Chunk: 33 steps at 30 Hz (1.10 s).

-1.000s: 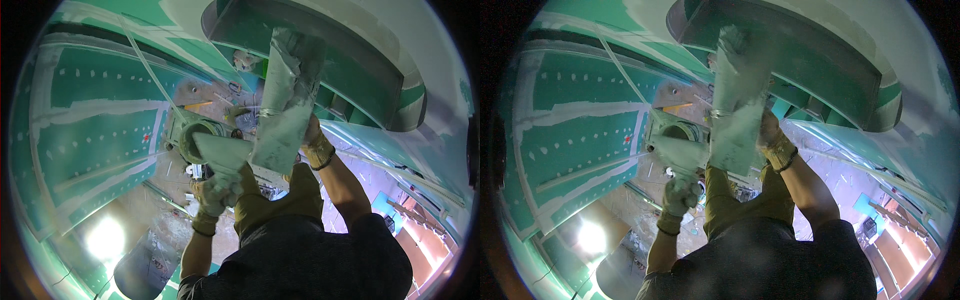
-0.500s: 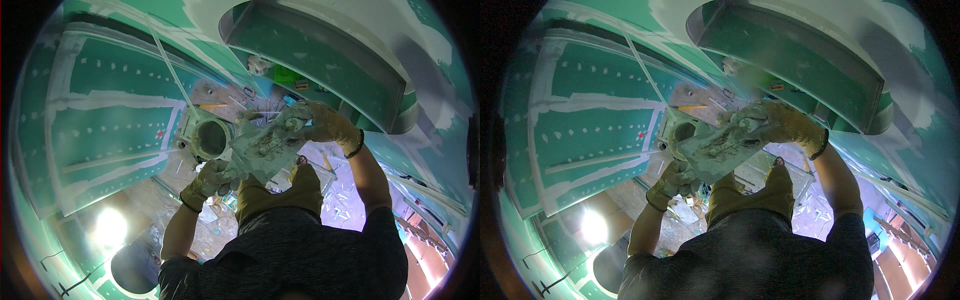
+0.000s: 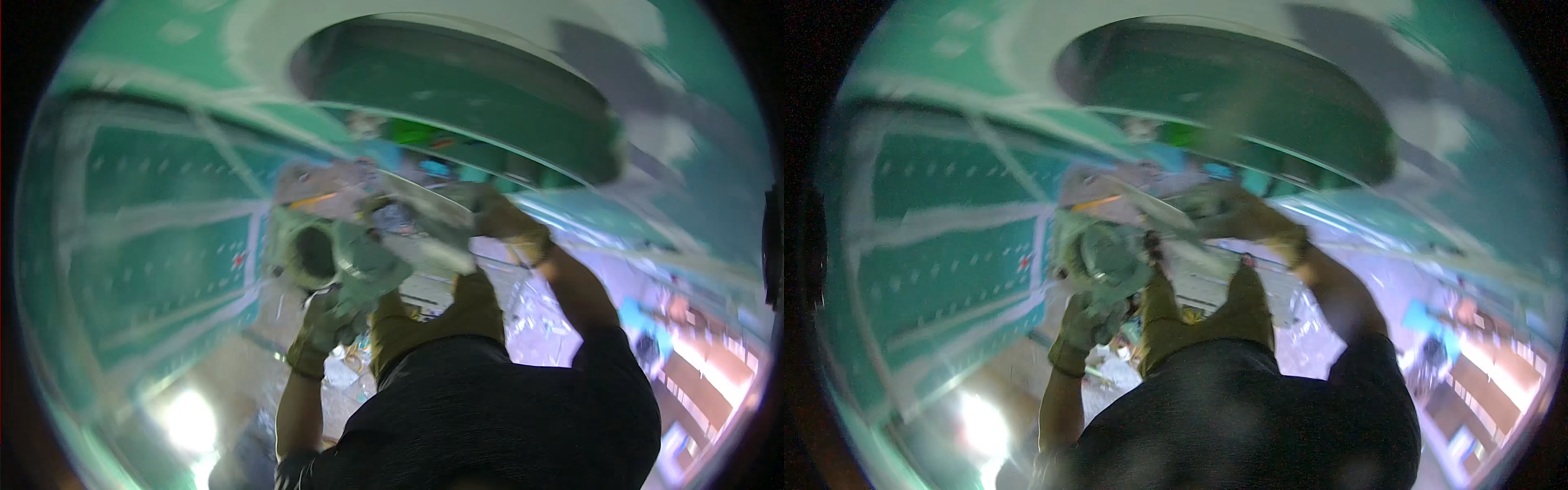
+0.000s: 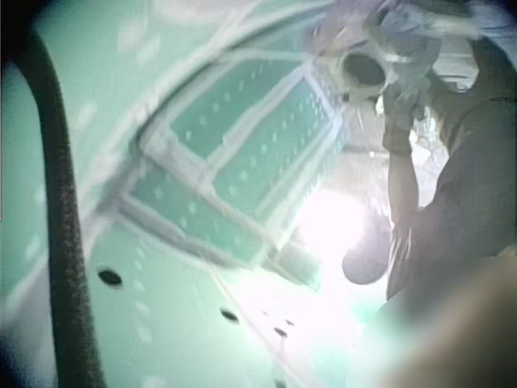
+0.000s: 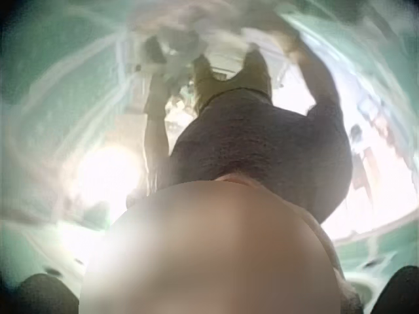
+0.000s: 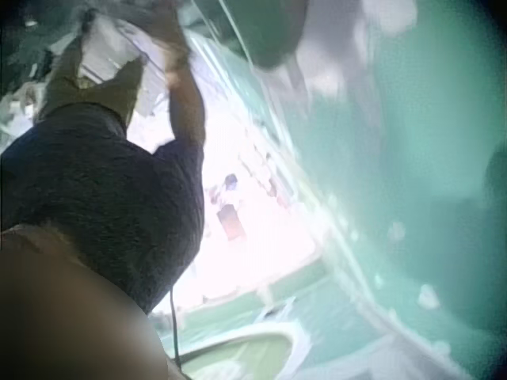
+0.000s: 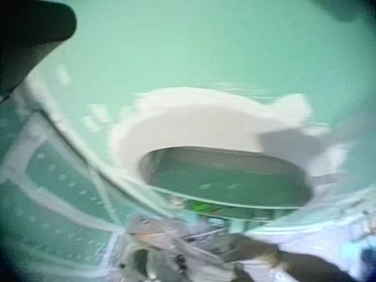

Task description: Applying plaster and installing corner beads on a curved drywall structure.

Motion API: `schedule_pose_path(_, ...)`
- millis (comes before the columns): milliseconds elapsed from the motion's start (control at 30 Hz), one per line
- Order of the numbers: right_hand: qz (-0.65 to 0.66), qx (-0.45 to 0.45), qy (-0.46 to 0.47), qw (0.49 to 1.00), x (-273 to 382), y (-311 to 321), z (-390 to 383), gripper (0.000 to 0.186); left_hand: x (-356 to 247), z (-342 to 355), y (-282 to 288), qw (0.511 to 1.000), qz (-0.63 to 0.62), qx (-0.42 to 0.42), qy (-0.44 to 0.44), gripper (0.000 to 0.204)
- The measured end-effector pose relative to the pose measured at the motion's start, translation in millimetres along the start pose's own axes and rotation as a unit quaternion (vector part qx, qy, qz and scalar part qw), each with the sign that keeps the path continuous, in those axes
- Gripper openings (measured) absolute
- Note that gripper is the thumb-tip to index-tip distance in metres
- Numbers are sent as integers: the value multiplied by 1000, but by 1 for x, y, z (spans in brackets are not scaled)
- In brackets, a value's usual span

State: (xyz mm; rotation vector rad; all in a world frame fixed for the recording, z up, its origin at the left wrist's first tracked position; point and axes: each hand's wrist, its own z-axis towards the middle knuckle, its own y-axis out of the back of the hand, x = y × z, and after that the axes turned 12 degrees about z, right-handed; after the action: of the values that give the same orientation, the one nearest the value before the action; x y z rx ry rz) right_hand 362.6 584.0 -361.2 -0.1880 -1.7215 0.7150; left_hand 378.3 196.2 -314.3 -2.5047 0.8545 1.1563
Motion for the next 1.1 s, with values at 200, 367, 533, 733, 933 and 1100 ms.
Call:
schedule_pose_path(200, -213, 69, -47, 973, -18, 14, -18, 55, 13, 15, -13, 990, -106, 72, -62, 26)
schedule_pose_path(367, -160, -26, -146, 976, -12, 36, -36, 50, 7, 18, 7, 989, -92, 65, -93, 33)
schedule_pose_path(533, 64, -38, -57, 996, -25, 8, -26, 52, 9, 43, -19, 995, -69, 74, -20, 53)
schedule_pose_path(733, -334, -39, -181, 924, -43, 68, -65, 39, -3, 45, -2, 991, -111, 51, -48, 37)
schedule_pose_path(933, 0, -328, -248, 912, -113, 87, -101, 47, -24, 67, 22, 989, -128, -43, -61, 37)
schedule_pose_path(1100, 407, -216, -102, 882, -120, 30, -81, 71, -42, 96, 24, 985, -108, -116, -73, 23)
